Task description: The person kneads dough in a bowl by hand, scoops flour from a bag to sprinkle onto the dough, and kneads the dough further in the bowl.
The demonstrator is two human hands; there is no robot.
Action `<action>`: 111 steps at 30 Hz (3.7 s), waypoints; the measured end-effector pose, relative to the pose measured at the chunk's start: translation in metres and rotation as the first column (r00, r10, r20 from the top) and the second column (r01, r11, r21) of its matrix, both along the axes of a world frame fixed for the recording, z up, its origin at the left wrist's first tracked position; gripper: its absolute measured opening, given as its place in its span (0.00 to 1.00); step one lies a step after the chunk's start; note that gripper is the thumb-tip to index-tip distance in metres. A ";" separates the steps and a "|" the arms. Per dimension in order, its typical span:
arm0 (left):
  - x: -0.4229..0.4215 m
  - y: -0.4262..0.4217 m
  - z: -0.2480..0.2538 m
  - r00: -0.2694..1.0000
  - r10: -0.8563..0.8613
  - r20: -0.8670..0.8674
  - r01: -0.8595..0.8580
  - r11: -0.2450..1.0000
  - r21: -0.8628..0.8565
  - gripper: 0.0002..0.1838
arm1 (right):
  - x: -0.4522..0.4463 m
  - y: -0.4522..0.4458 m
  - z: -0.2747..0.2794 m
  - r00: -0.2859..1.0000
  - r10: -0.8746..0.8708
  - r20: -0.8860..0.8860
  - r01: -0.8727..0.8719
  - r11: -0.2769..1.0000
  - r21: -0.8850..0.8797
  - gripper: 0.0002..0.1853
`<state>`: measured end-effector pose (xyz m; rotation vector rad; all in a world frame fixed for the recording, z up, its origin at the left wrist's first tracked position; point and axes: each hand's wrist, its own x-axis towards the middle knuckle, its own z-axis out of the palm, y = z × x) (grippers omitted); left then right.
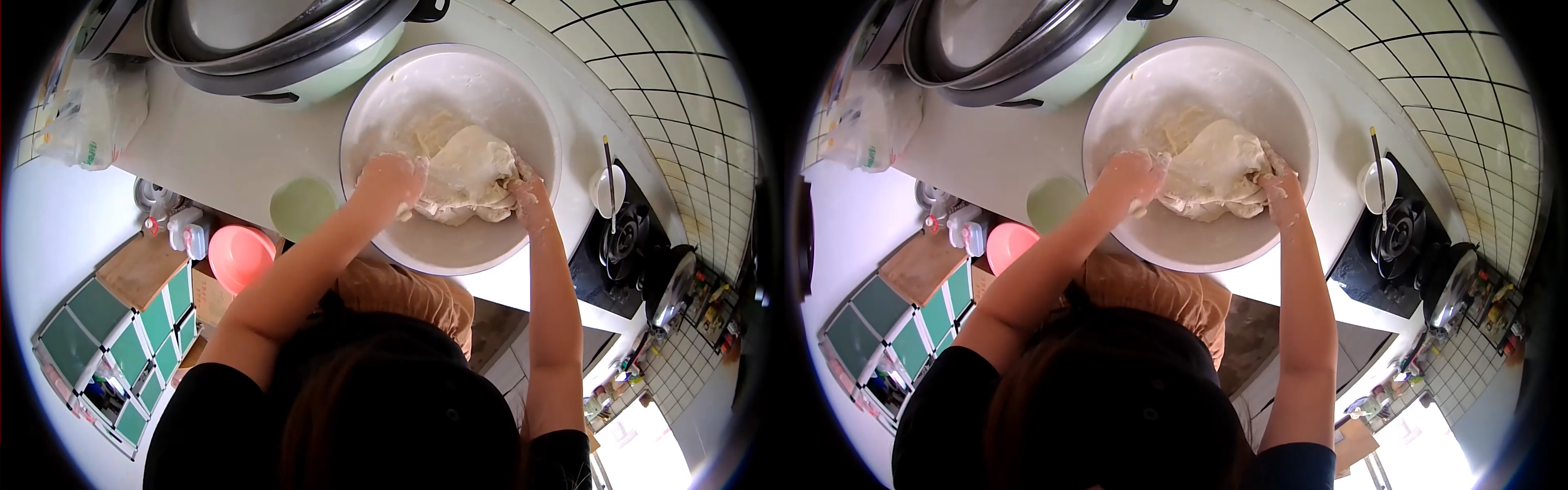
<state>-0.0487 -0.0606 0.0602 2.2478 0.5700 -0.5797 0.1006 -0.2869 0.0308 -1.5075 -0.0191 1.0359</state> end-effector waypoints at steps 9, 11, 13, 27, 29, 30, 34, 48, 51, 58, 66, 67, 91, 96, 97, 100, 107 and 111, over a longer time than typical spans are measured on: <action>0.001 -0.020 -0.071 0.818 0.506 -0.273 -0.573 0.683 -0.452 0.40 | -0.001 0.005 0.020 0.976 0.108 -0.187 -0.057 0.964 0.260 0.37; -0.003 -0.025 -0.099 0.798 0.549 -0.249 -0.588 0.618 -0.521 0.38 | -0.004 0.011 0.033 0.976 0.141 -0.167 -0.086 0.950 0.300 0.40; 0.000 -0.025 -0.089 0.745 0.559 -0.364 -0.632 0.418 -0.652 0.34 | -0.005 0.011 0.032 0.976 0.138 -0.167 -0.087 0.955 0.282 0.40; 0.064 -0.019 0.011 0.976 0.186 0.111 -0.060 0.725 -0.687 0.24 | -0.019 -0.005 0.012 0.969 0.165 0.184 -0.162 0.986 -0.030 0.53; 0.086 -0.019 0.032 0.991 0.000 0.135 0.073 0.842 -0.535 0.25 | -0.019 0.000 0.008 0.926 0.264 0.271 -0.191 0.945 -0.267 0.49; 0.096 -0.017 0.045 0.992 -0.093 0.086 0.125 0.837 -0.533 0.26 | -0.017 0.002 0.003 0.899 0.315 0.304 -0.188 0.905 -0.382 0.48; 0.122 -0.023 0.051 0.942 -0.306 0.136 0.335 0.862 -0.380 0.29 | -0.006 0.013 0.016 0.993 0.106 0.049 -0.082 0.930 -0.360 0.34; 0.092 0.026 -0.018 0.900 -0.433 -0.038 0.424 0.856 0.295 0.36 | 0.041 0.006 -0.027 0.975 0.043 0.217 0.038 0.934 -0.355 0.11; 0.060 0.008 -0.042 0.860 -0.501 -0.095 0.494 0.774 0.396 0.43 | 0.045 -0.001 -0.041 0.968 0.042 0.246 0.042 0.944 -0.329 0.11; 0.013 -0.022 -0.033 0.841 -0.537 -0.058 0.524 0.785 0.331 0.43 | 0.051 -0.003 -0.056 0.981 0.085 0.171 -0.010 0.916 -0.401 0.13; -0.020 -0.053 -0.054 0.734 -0.664 -0.142 0.651 0.628 0.427 0.30 | 0.018 0.018 -0.006 0.845 0.402 0.353 -0.059 0.725 -0.686 0.18; -0.020 -0.050 -0.051 0.681 -0.711 -0.177 0.703 0.566 0.431 0.28 | 0.014 0.023 0.008 0.883 0.359 0.301 -0.084 0.754 -0.651 0.21; 0.023 -0.044 -0.005 0.739 0.043 0.672 -0.150 0.983 0.103 0.33 | -0.049 0.020 0.105 0.654 0.756 0.034 -0.466 0.438 -0.769 0.46; 0.041 -0.052 -0.017 0.723 -0.691 0.025 0.598 0.643 0.477 0.26 | -0.053 -0.011 0.126 0.575 0.783 0.238 -0.402 0.524 -0.751 0.47; 0.035 -0.041 -0.021 0.795 -0.561 0.231 0.493 0.819 0.292 0.25 | -0.051 -0.012 0.134 0.656 0.727 0.204 -0.388 0.556 -0.735 0.47; 0.016 -0.005 -0.012 0.880 0.067 0.470 0.095 0.945 -0.314 0.21 | -0.042 -0.012 0.128 0.646 0.681 0.346 -0.261 0.623 -0.737 0.39; -0.023 0.022 -0.045 0.792 -0.030 0.610 0.005 0.999 0.042 0.20 | -0.004 0.051 -0.003 0.597 0.568 0.567 -0.099 0.753 -0.651 0.34; -0.024 0.011 -0.058 0.853 0.147 0.501 -0.114 0.989 -0.097 0.19 | -0.016 0.111 0.015 0.445 0.885 0.136 -0.215 0.254 -0.943 0.33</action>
